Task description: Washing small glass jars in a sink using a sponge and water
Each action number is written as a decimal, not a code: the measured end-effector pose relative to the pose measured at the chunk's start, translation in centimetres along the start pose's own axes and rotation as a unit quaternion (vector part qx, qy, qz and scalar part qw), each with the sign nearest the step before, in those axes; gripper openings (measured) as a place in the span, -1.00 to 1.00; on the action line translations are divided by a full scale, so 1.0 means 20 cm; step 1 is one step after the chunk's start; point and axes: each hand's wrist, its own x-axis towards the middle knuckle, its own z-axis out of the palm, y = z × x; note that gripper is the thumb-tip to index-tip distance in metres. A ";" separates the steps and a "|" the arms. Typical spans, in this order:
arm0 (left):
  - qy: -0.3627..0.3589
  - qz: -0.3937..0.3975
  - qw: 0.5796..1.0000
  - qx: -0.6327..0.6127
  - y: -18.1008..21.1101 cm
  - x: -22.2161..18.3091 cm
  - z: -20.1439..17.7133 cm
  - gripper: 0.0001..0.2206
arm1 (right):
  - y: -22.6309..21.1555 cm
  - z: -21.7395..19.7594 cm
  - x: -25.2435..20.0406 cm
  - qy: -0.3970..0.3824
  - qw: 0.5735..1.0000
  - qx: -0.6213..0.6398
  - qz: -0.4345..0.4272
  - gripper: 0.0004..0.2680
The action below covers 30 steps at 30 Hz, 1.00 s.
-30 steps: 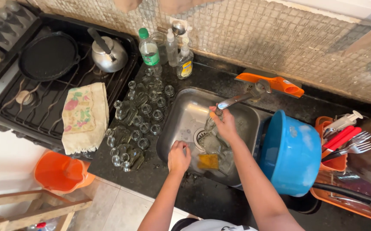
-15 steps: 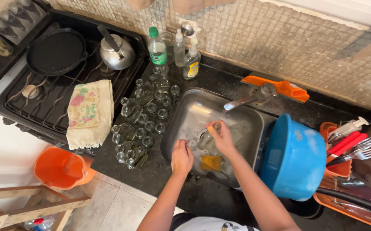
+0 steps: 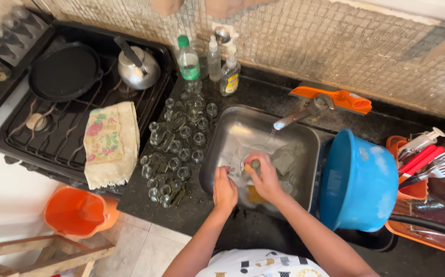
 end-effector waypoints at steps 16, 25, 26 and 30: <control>0.009 -0.006 1.000 0.001 -0.03 -0.01 0.02 -0.70 | -0.13 -0.04 -0.04 -0.023 0.999 0.008 -0.045 -0.92; 0.019 -0.011 1.000 -0.005 -0.03 0.01 0.03 -0.72 | -0.11 -0.03 0.03 -0.030 0.998 0.001 -0.048 -0.92; 0.017 -0.012 1.000 -0.005 -0.04 0.01 0.04 -0.71 | -0.10 -0.03 0.03 -0.030 0.999 0.022 -0.034 -0.93; 0.025 0.006 0.999 -0.022 -0.01 0.00 0.00 -0.66 | -0.05 0.02 0.00 -0.041 0.998 0.029 -0.047 -0.91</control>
